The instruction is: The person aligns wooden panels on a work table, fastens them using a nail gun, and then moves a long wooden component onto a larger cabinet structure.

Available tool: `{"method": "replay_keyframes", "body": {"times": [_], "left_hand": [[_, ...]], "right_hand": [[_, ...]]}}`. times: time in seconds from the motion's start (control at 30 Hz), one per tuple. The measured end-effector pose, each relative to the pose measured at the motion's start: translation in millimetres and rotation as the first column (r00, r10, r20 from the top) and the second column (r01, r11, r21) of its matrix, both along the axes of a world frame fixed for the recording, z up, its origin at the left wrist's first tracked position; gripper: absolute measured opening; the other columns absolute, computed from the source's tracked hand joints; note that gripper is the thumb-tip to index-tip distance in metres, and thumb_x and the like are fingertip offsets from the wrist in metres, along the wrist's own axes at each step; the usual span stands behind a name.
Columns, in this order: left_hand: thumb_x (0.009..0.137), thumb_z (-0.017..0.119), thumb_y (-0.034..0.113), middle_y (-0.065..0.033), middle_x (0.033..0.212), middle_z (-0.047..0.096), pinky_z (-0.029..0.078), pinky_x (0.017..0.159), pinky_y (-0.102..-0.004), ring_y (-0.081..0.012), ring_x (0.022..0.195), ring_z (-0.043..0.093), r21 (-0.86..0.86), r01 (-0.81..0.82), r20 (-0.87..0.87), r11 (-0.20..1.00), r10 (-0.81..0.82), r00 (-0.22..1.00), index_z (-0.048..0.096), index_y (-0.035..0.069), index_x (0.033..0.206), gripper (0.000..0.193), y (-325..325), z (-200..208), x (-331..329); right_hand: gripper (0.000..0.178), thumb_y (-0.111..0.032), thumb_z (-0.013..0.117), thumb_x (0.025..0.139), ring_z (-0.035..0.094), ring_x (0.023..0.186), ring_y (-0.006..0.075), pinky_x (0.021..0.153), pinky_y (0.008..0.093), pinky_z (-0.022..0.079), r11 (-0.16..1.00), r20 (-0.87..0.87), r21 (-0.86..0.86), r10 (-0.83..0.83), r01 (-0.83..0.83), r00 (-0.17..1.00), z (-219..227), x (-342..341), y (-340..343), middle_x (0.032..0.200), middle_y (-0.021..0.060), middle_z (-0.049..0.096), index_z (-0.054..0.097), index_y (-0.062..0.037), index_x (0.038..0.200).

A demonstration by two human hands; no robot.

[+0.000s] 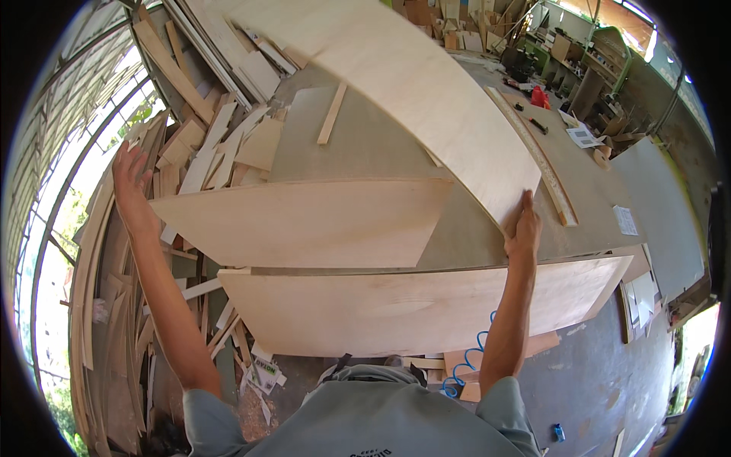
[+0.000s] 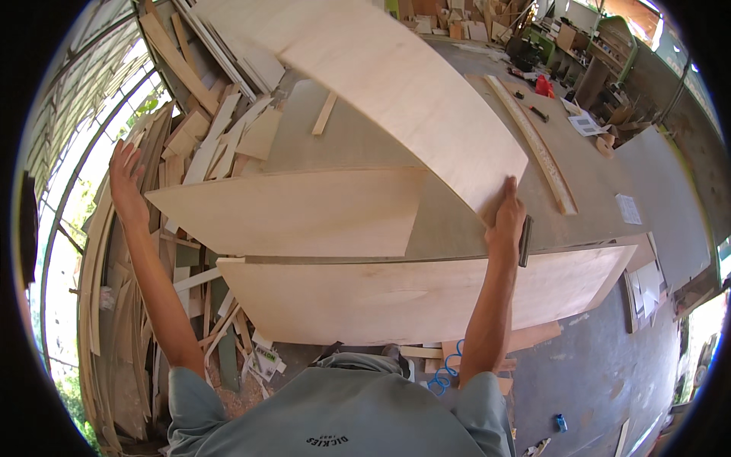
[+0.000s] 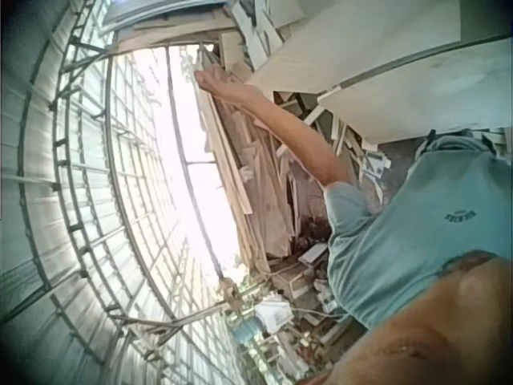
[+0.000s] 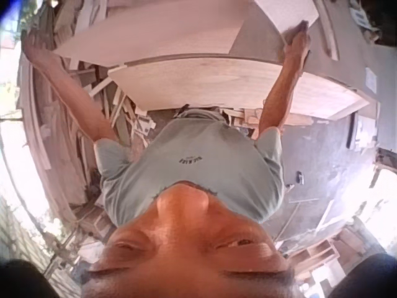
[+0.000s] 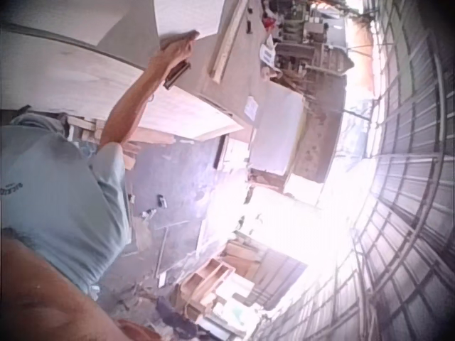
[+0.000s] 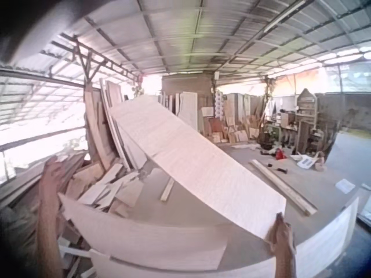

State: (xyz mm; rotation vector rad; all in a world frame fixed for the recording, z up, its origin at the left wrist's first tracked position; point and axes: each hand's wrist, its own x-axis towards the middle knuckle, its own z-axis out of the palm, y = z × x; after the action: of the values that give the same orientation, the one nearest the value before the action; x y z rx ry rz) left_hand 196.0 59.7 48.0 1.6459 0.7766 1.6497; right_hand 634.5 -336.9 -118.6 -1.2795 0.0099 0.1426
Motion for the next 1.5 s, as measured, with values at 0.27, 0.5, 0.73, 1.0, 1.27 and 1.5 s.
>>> {"method": "replay_keyframes", "body": {"times": [0.27, 0.5, 0.73, 1.0, 1.27, 1.5], "left_hand": [[0.094, 0.059, 0.041, -0.0187, 0.138, 0.048, 0.039, 0.106, -0.0406, -0.0294, 0.130, 0.045, -0.332, 0.565, 0.488, 0.755, -0.376, 0.788, 0.031, -0.004, 0.146, 0.074, 152.1, 2.9, -53.1], [0.091, 0.069, 0.029, -0.0110, 0.130, 0.054, 0.039, 0.102, -0.0349, -0.0216, 0.119, 0.051, -0.400, 0.364, 0.170, 0.841, -0.322, 0.931, 0.044, -0.004, 0.137, 0.062, 254.2, -101.2, -124.7], [0.091, 0.068, 0.035, -0.0086, 0.123, 0.058, 0.033, 0.101, -0.0352, -0.0203, 0.117, 0.051, -0.404, 0.061, -0.084, 0.913, -0.103, 0.991, 0.051, -0.001, 0.136, 0.059, 215.9, -121.4, -112.9], [0.092, 0.068, 0.032, 0.0011, 0.106, 0.060, 0.029, 0.060, -0.0171, -0.0030, 0.070, 0.036, -0.427, 0.223, 0.052, 0.876, -0.222, 0.974, 0.053, -0.002, 0.135, 0.056, 198.6, -133.2, -85.8], [0.092, 0.069, 0.025, -0.0036, 0.115, 0.060, 0.039, 0.079, -0.0210, -0.0074, 0.085, 0.050, -0.402, 0.358, 0.294, 0.843, -0.251, 0.922, 0.057, -0.005, 0.129, 0.049, 232.9, -155.6, -106.6], [0.093, 0.069, 0.023, -0.0091, 0.115, 0.062, 0.042, 0.090, -0.0252, -0.0145, 0.100, 0.057, -0.398, 0.391, 0.303, 0.830, -0.284, 0.910, 0.057, -0.009, 0.125, 0.047, 222.1, -155.1, -90.2]], "right_hand": [[0.043, -0.037, 0.055, 0.099, 0.049, 0.066, 0.0106, 0.062, 0.0300, 0.042, 0.953, 0.382, -0.282, 0.214, -0.107, 0.899, 86.2, -18.7, 76.6, 0.073, -0.0010, 0.056, 0.066, 0.0030, 0.088], [0.029, -0.024, 0.058, 0.093, 0.050, 0.065, 0.0115, 0.061, 0.0306, 0.041, 0.951, 0.358, -0.285, 0.220, -0.118, 0.907, 88.6, -36.8, 125.7, 0.069, 0.0004, 0.055, 0.067, 0.0000, 0.079], [0.025, -0.018, 0.057, 0.091, 0.044, 0.065, 0.0118, 0.061, 0.0296, 0.036, 0.838, 0.356, -0.462, 0.475, -0.290, 0.805, 71.1, -19.1, 119.8, 0.067, -0.0008, 0.051, 0.061, -0.0021, 0.072], [0.021, -0.017, 0.058, 0.094, 0.059, 0.075, 0.0102, 0.070, 0.0260, 0.047, 0.794, 0.291, -0.519, 0.513, -0.317, 0.808, 47.5, 26.1, 116.0, 0.085, 0.0032, 0.067, 0.069, 0.0002, 0.094], [0.022, -0.017, 0.059, 0.092, 0.046, 0.064, 0.0099, 0.059, 0.0302, 0.040, 0.872, 0.217, -0.252, 0.474, -0.420, 0.853, 57.1, -19.1, 139.0, 0.069, -0.0031, 0.050, 0.062, -0.0055, 0.074], [0.035, -0.028, 0.060, 0.095, 0.062, 0.090, 0.0158, 0.080, 0.0294, 0.047, 0.926, 0.186, -0.007, 0.373, -0.378, 0.909, 46.5, -25.9, 113.2, 0.102, 0.0087, 0.068, 0.067, 0.0017, 0.110]]}}
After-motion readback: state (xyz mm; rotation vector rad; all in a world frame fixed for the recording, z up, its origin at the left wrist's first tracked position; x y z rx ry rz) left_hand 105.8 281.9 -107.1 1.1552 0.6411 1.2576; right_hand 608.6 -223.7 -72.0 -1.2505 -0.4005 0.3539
